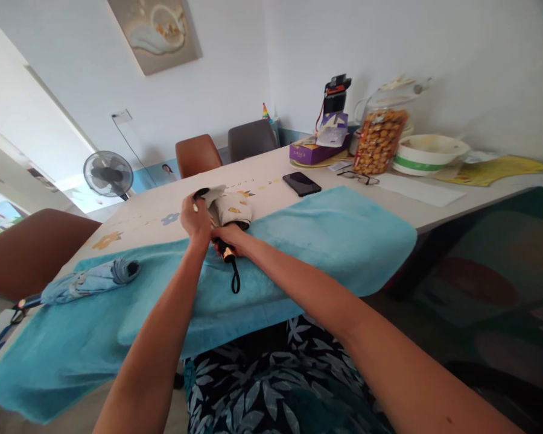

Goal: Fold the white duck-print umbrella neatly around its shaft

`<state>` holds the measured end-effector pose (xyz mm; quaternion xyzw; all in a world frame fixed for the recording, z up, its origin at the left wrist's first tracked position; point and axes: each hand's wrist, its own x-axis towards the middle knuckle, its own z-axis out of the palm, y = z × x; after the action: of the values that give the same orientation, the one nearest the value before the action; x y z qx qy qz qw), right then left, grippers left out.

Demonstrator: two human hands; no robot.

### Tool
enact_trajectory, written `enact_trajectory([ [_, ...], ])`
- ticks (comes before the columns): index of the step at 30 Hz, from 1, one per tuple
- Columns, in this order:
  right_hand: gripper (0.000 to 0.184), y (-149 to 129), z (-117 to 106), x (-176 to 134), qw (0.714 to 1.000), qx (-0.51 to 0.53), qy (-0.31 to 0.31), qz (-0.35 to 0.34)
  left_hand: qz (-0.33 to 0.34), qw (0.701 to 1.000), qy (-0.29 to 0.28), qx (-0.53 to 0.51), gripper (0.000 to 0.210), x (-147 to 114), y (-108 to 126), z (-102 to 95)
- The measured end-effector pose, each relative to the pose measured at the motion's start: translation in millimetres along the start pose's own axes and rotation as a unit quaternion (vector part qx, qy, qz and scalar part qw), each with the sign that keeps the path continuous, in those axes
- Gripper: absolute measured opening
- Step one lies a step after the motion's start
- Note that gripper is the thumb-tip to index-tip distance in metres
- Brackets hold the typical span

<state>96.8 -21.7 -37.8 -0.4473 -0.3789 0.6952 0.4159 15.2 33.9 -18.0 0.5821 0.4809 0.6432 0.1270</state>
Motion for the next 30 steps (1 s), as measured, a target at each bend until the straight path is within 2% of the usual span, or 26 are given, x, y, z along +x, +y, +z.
enact_trajectory([
  [3,0.015,0,-2,1,1.0,-0.013,0.013,-0.004,-0.1,0.989,0.103,-0.031,0.018,5,-20,-10.9],
  [6,0.014,1,-3,2,1.0,-0.012,0.014,-0.014,-0.17,0.969,0.136,-0.116,0.009,7,-31,-19.3],
  [10,0.017,2,-5,3,1.0,-0.008,0.014,-0.015,-0.147,0.968,0.142,-0.145,0.009,10,-31,-28.0],
  [15,0.018,2,-6,4,0.999,0.01,0.02,-0.027,-0.183,0.946,0.226,-0.143,0.007,14,-34,-35.9],
  [18,0.019,2,-7,4,0.999,0.025,0.019,-0.031,-0.189,0.942,0.229,-0.158,0.017,14,-35,-37.1],
  [21,0.019,1,-9,5,0.998,0.046,-0.001,-0.037,-0.175,0.948,0.204,-0.17,0.029,12,-32,-36.2],
  [25,0.022,-5,-14,2,0.991,0.117,-0.031,-0.062,-0.141,0.962,0.172,-0.16,0.026,10,-28,-34.9],
  [30,0.036,-12,-19,-2,0.985,0.158,0.006,-0.074,-0.098,0.973,0.183,-0.099,0.021,9,-32,-35.8],
])
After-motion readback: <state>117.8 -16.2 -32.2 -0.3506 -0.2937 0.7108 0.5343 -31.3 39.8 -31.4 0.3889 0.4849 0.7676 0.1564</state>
